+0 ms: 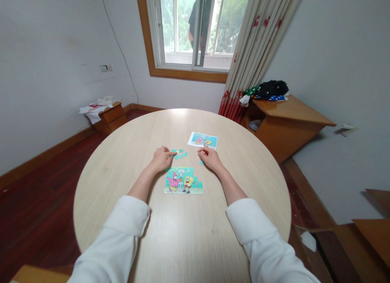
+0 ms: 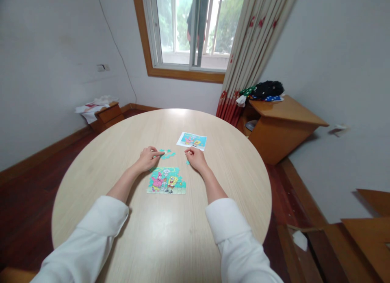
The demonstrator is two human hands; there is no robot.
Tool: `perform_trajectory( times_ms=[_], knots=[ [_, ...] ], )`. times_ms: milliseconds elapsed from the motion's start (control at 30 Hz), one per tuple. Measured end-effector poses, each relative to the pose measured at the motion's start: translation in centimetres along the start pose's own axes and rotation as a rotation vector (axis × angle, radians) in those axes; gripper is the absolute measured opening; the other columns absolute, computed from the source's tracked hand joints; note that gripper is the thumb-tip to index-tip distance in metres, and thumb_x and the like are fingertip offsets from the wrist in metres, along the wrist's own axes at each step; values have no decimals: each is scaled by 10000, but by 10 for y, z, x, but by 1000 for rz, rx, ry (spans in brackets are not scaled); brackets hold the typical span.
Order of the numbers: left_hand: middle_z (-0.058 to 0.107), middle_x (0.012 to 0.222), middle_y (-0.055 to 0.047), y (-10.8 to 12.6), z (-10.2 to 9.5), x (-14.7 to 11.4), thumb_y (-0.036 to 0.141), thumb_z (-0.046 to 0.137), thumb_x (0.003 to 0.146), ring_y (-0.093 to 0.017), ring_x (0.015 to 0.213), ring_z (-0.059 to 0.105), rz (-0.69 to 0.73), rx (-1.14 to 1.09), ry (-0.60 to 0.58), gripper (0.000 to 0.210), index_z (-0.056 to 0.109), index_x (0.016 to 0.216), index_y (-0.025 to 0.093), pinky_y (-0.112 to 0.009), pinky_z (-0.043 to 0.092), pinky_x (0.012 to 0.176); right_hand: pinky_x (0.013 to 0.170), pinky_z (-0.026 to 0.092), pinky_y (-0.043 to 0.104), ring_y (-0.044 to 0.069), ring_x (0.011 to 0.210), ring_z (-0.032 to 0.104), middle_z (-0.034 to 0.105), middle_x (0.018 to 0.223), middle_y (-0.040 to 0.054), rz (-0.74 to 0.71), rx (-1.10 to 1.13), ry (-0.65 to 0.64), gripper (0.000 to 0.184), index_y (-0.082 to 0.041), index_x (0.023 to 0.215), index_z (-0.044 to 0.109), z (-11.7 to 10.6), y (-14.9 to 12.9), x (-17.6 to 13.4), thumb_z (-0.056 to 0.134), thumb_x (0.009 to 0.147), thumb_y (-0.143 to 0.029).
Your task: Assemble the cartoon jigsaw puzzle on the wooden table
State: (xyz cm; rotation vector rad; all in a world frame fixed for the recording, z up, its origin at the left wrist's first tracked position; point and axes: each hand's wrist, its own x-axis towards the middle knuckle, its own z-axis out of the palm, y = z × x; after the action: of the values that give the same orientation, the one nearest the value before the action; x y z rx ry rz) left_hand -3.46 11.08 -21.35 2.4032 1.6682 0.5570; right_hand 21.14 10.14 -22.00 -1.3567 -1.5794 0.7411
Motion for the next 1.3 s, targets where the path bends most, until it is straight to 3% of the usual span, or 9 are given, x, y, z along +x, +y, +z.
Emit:
perform_trajectory(
  times_ms=[200,300,467,800,967,1300],
  knots=[
    [551,1007,-84,-1,-8,-2,223,478,827,-247,976,475,-9,7,53,280,727,955,239,-409,359,901,548,327,243,111,528,427,491,559,-31,-13,-20,-5,205,-149,747,628,0,0,0,505,670,-293],
    [535,1051,-82,0,-7,-2,226,455,851,-239,988,460,49,-2,82,320,684,1070,268,-409,350,906,547,324,242,110,529,425,492,560,-30,-15,-22,-3,203,-148,749,630,0,0,0,508,671,-291],
    [505,1131,-82,6,-5,-3,298,443,873,-265,1007,446,43,49,-18,329,649,1127,335,-437,346,887,541,327,241,106,523,422,490,559,-32,-14,10,-30,202,-146,754,629,0,0,-1,518,677,-295],
    [600,998,-80,-8,-13,-1,201,514,789,-257,976,486,-58,65,61,200,711,830,205,-385,366,855,683,432,287,132,691,551,658,787,54,4,102,-311,241,-118,833,676,-23,-7,-2,626,640,-252],
    [616,986,-85,-13,-14,-1,267,485,831,-259,966,500,-38,48,61,248,711,930,239,-388,370,833,608,392,257,112,627,503,595,658,-4,23,4,-444,256,-127,784,687,-35,-6,-1,707,544,-215],
    [652,1014,-87,-11,-17,1,248,476,836,-266,981,533,-60,90,-12,260,715,935,227,-387,370,837,546,351,225,87,569,447,495,592,-50,72,8,-484,176,-140,714,611,-32,-7,0,672,555,-184]
  ],
)
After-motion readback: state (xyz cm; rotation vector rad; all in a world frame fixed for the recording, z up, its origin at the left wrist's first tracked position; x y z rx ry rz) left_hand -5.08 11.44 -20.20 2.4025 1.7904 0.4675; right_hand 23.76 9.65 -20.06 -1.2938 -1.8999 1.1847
